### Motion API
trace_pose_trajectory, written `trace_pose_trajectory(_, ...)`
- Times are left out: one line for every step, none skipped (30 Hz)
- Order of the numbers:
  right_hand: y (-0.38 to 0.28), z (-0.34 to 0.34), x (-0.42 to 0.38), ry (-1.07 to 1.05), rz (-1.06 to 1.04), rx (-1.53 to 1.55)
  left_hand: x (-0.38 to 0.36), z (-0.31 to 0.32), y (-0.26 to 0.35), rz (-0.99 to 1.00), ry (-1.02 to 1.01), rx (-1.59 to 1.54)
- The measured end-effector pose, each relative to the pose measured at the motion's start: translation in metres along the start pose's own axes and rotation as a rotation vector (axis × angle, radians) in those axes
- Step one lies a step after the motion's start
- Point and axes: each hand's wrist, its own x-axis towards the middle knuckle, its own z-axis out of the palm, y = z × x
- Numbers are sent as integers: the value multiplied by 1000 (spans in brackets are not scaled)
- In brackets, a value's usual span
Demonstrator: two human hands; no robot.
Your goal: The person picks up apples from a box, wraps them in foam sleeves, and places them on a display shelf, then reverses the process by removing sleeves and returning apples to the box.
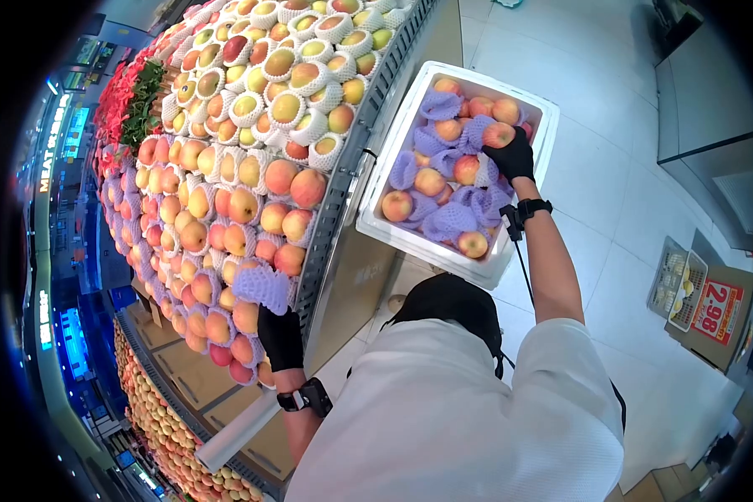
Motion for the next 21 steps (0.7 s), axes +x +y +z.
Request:
trace_pose_trajectory(-9, 4, 1, -30, -46, 4, -2, 1, -3, 38, 21, 74)
trace_pose_trajectory(-16, 11, 1, -84, -82, 2, -4, 1, -5, 78, 43, 147)
trace_pose_trajectory(-21, 21, 3, -137, -118, 0, -7, 2, -5, 78, 49, 167)
trace_pose_trajectory(-26, 31, 4, -190, -154, -1, -10, 2, -6, 79, 54, 187)
trace_pose_trajectory(-31, 42, 5, -242, -189, -2, -12, 1, -6, 81, 60, 208)
trace_pose_trajectory(-34, 54, 7, -293, -224, -2, -14, -1, -8, 75, 70, 195)
trace_pose_trajectory(-28, 77, 9, -289, -207, -48, -16, -2, -11, 70, 80, 181)
trace_pose_trajectory(-24, 98, 10, -286, -189, -95, -18, -4, -14, 66, 90, 167)
trace_pose_trajectory(-39, 100, 4, -304, -175, 11, -19, -5, -15, 32, 91, 74)
trace_pose_trajectory(-38, 117, 2, -270, -132, -53, -20, -6, -15, -2, 93, -19)
trace_pose_trajectory(-38, 137, -1, -236, -89, -117, -22, -8, -16, -34, 94, -112)
trace_pose_trajectory(-43, 147, -5, -201, -46, -180, -22, -11, -20, -74, 105, -197)
trace_pose_trajectory(-46, 153, -5, -291, 20, -187, -22, -14, -25, -112, 115, -282)
trace_pose_trajectory(-48, 158, -6, -278, 35, -167, -22, -16, -28, -137, 115, -349)
trace_pose_trajectory(-45, 167, -7, -265, 49, -147, -22, -18, -30, -161, 116, -416)
trace_pose_trajectory(-40, 176, -8, -253, 63, -128, -25, -19, -30, -174, 107, -462)
trace_pose_trajectory(-34, 184, -6, -274, 41, -105, -26, -20, -31, -177, 99, -473)
trace_pose_trajectory(-24, 191, -2, -294, 18, -84, -27, -21, -32, -179, 91, -483)
trace_pose_trajectory(-18, 194, 1, -312, -4, -64, -27, -20, -32, -169, 84, -458)
trace_pose_trajectory(-12, 198, 3, -307, -7, -60, -27, -19, -32, -181, 97, -480)
trace_pose_trajectory(-10, 198, 4, -301, -10, -57, -26, -16, -29, -194, 110, -503)
